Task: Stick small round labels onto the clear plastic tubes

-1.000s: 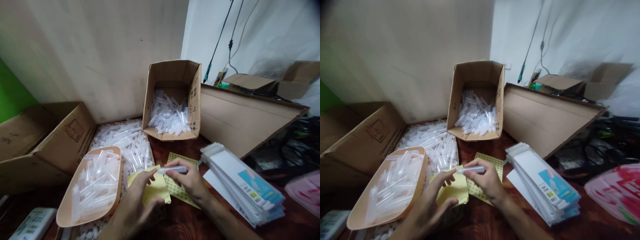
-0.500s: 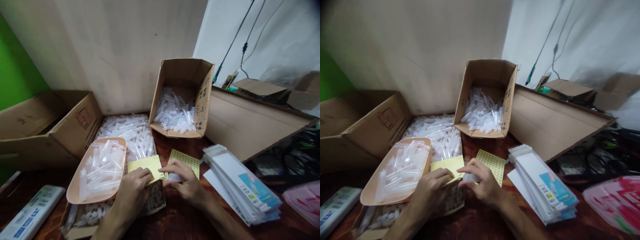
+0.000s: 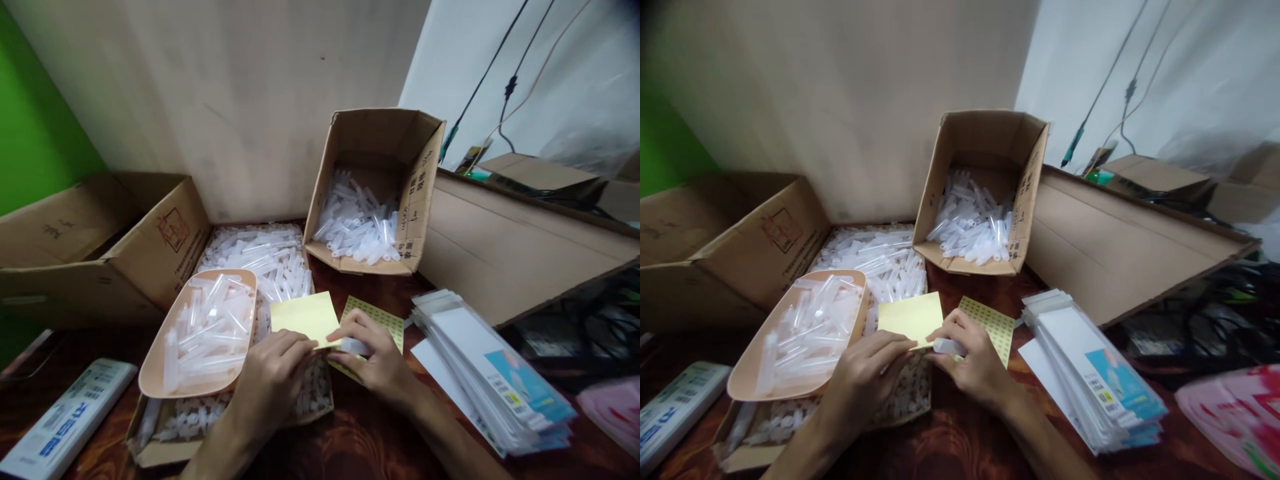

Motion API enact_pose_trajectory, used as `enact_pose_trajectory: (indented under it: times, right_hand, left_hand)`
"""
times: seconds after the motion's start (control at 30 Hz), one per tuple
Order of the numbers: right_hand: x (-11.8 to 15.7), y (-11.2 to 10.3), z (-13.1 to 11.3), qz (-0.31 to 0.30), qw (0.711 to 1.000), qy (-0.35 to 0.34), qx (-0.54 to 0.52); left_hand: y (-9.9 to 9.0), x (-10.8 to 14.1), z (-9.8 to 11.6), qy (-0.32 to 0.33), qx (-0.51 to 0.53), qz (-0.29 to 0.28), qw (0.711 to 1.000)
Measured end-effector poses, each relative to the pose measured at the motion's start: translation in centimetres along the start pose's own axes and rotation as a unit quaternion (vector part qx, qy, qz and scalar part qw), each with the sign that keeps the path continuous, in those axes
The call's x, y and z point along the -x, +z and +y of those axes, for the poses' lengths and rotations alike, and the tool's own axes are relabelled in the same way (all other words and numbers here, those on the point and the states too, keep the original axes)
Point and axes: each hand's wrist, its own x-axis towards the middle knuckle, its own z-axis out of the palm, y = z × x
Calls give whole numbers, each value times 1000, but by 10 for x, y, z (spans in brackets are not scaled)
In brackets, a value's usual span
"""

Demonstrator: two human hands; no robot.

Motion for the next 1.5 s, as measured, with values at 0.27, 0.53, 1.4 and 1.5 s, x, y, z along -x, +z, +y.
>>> enact_pose_trajectory:
  times: [0.27,0.53,1.4,1.5]
  right_hand:
    - [3,6,-2,-1,1000,1,-22]
    - [3,8,-5,10,1000,-3,-22]
    - [6,12,-3,39,997,-59,-17]
    - [6,13,-3,38,998,-57,-18]
  left_hand:
    - [-4,3,2,-12,2,25,1000]
    - [-1,3,-2,-21,26,-3,999]
    - [-2,3,1,-102,141,8,985]
    - [-1,4,0,-108,140,0,984]
